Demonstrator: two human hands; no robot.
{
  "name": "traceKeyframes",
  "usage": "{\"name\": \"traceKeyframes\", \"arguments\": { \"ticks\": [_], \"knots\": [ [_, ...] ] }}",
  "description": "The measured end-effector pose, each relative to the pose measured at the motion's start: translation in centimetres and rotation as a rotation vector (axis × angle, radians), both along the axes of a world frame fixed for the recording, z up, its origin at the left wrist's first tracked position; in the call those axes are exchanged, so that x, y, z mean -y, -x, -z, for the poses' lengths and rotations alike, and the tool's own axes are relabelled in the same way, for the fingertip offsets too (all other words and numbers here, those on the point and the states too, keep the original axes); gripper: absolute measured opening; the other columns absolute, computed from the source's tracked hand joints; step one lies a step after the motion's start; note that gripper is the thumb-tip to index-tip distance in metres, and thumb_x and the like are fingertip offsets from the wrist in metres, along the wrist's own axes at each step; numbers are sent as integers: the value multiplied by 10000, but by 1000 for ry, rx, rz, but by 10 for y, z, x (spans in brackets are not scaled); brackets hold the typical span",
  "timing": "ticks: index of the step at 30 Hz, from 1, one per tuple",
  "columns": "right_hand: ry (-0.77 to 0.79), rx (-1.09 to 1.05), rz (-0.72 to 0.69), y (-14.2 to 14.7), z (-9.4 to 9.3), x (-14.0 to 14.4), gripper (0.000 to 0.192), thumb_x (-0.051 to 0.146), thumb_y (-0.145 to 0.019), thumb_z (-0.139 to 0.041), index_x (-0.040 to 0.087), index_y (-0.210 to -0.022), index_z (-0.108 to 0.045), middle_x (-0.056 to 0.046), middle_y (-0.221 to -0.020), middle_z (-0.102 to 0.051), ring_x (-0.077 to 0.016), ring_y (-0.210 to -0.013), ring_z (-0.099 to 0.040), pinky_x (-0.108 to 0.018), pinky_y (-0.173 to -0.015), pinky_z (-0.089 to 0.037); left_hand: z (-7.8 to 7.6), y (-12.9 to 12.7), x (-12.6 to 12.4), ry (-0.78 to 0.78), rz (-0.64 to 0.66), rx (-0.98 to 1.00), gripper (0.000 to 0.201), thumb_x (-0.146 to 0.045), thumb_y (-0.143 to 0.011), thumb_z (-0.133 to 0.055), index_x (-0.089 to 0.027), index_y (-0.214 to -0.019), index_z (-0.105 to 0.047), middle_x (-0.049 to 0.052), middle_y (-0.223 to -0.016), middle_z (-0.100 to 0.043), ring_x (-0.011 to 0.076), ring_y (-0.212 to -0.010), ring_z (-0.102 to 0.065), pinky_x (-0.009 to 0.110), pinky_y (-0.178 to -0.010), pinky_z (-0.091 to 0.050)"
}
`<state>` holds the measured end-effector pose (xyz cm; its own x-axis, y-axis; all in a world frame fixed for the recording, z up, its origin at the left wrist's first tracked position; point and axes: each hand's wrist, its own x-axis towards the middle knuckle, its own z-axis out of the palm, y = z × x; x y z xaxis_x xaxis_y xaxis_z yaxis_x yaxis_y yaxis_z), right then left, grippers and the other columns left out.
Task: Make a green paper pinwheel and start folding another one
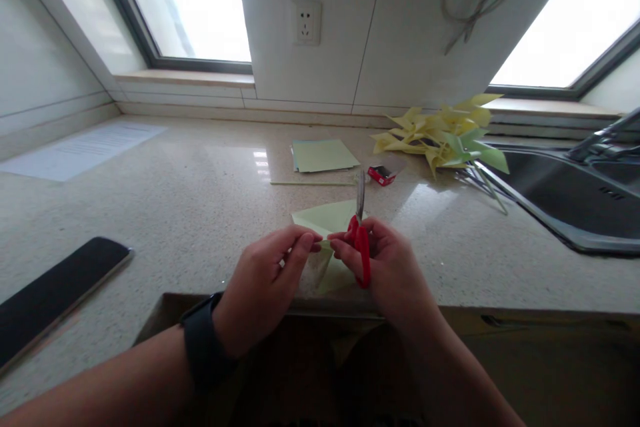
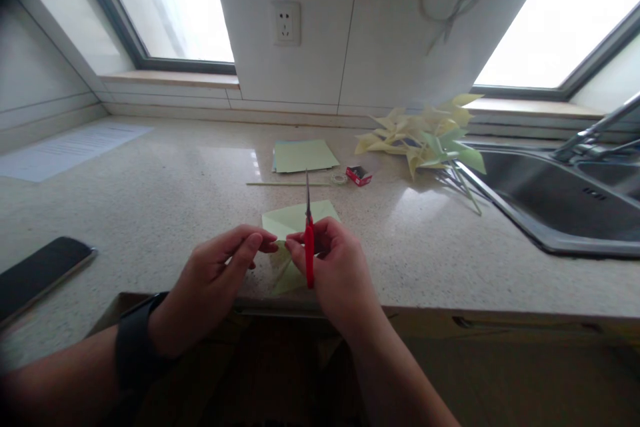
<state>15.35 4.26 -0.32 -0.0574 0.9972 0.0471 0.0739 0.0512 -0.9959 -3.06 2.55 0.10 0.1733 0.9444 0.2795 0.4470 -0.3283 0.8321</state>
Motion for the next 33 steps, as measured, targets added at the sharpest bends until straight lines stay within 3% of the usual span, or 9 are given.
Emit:
{"name": "traceKeyframes", "arguments": {
  "ticks": [5,8,14,19,22,26,29,33],
  "knots": [
    [69,-146,-13,-2,-4,4,322,469,-777,-797,190,-867,-664,-61,-860,-768,-174,-735,-706,-254,-575,-497,-2,0,-2,-54,-20,-195,294,-365,-1028,-444,-228,-1178,-657,62,-1126,-738,231,-1061,-663,416,-922,-506],
    [70,-285,53,-3,-8,9,313,459,-776,-805,199,-868,-657,-72,-968,-775,-183,-763,-726,-217,-504,-461,3,0,-6,-104,26,-294,259,-347,-999,-501,-226,-1118,-696,67,-1181,-731,261,-1225,-599,473,-1040,-459],
    [87,-475,153,-11,-13,23,263,443,-768,-805,224,-798,-663,-40,-907,-776,-148,-690,-692,-189,-448,-423,14,2,-10,-89,3,-339,212,-243,-878,-667,-220,-1082,-718,76,-1166,-738,265,-1208,-618,472,-1051,-474],
    [44,-180,246,-48,-9,35,302,500,-774,-784,216,-843,-707,-42,-734,-725,-154,-602,-647,-216,-444,-444,15,3,-13,-66,-29,-292,238,-173,-858,-646,-198,-1089,-697,80,-1138,-717,239,-1113,-641,443,-1019,-494],
    [-51,92,290,-75,-1,37,310,485,-750,-813,212,-820,-683,-69,-881,-771,-157,-609,-658,-259,-534,-519,15,3,-15,-104,-28,-314,239,-147,-866,-608,-166,-1094,-678,84,-1094,-702,233,-1083,-614,435,-1011,-490],
    [-4,323,188,-97,10,32,369,535,-726,-812,216,-835,-661,-105,-1006,-785,-237,-832,-713,-325,-705,-569,13,2,-13,-186,-54,-399,305,-148,-885,-575,-146,-1184,-640,123,-1232,-616,270,-1202,-513,485,-1070,-428],
    [9,417,84,-103,13,28,358,535,-731,-802,224,-837,-660,-82,-888,-784,-246,-796,-707,-330,-671,-562,11,-1,-6,-283,-77,-446,321,-156,-894,-558,-152,-1207,-627,140,-1240,-555,298,-1197,-475,517,-1039,-430],
    [17,450,-13,-99,8,30,296,474,-761,-795,235,-887,-675,-38,-799,-750,-210,-735,-674,-302,-640,-540,8,-8,12,-276,213,-371,250,-135,-923,-488,-186,-1119,-636,82,-1032,-637,234,-972,-579,423,-881,-497]
  ]
}}
